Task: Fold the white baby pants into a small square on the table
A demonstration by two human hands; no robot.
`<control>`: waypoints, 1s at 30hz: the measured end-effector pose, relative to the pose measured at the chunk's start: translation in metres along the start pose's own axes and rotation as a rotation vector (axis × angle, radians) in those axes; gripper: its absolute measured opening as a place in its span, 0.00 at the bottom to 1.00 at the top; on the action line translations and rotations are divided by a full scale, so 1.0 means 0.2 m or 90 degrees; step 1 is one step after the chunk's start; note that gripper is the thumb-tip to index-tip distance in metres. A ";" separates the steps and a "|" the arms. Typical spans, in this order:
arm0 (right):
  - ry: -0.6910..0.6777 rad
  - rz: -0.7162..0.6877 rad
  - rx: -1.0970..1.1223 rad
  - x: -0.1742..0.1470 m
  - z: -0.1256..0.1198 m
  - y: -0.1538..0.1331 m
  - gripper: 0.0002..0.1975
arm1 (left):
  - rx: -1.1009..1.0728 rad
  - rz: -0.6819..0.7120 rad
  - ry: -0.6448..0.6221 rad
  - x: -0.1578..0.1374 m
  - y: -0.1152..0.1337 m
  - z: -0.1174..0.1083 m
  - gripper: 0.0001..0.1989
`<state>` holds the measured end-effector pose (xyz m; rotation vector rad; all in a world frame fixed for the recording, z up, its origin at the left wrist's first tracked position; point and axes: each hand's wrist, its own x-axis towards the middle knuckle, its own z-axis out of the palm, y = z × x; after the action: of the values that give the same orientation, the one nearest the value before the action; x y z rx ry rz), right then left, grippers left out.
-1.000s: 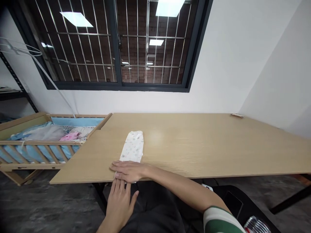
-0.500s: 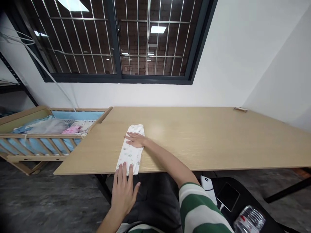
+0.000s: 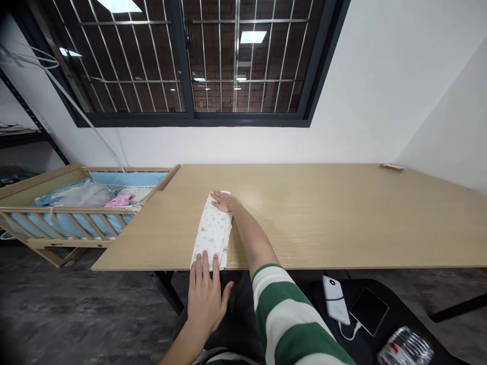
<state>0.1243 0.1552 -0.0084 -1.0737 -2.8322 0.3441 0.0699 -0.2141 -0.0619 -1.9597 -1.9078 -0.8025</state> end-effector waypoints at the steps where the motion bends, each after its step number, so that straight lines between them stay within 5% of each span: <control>1: -0.003 0.003 -0.004 0.00 -0.01 0.00 0.35 | 0.000 0.002 0.002 0.00 0.01 0.00 0.41; 9: 0.028 -0.022 -0.052 -0.02 -0.03 -0.02 0.34 | 0.012 0.031 0.022 0.00 0.00 0.00 0.41; 15: 0.110 -0.133 -0.143 -0.11 -0.09 -0.16 0.29 | 0.022 0.053 0.006 0.02 -0.05 -0.03 0.33; 21: 0.122 -0.185 -0.005 -0.58 -0.16 -0.49 0.17 | -0.087 0.196 -0.071 0.09 -0.32 -0.12 0.15; 26: 0.074 -0.227 0.021 -1.09 -0.04 -0.74 0.19 | -0.191 0.290 -0.090 0.13 -0.52 -0.17 0.26; 30: 0.112 -0.183 -0.060 -1.30 0.12 -0.80 0.21 | -0.188 0.349 -0.079 0.14 -0.56 -0.17 0.31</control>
<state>0.2113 -0.1385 0.0048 -0.6581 -2.8108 0.0879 -0.0476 -0.2024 -0.0375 -2.5907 -1.2439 -0.8404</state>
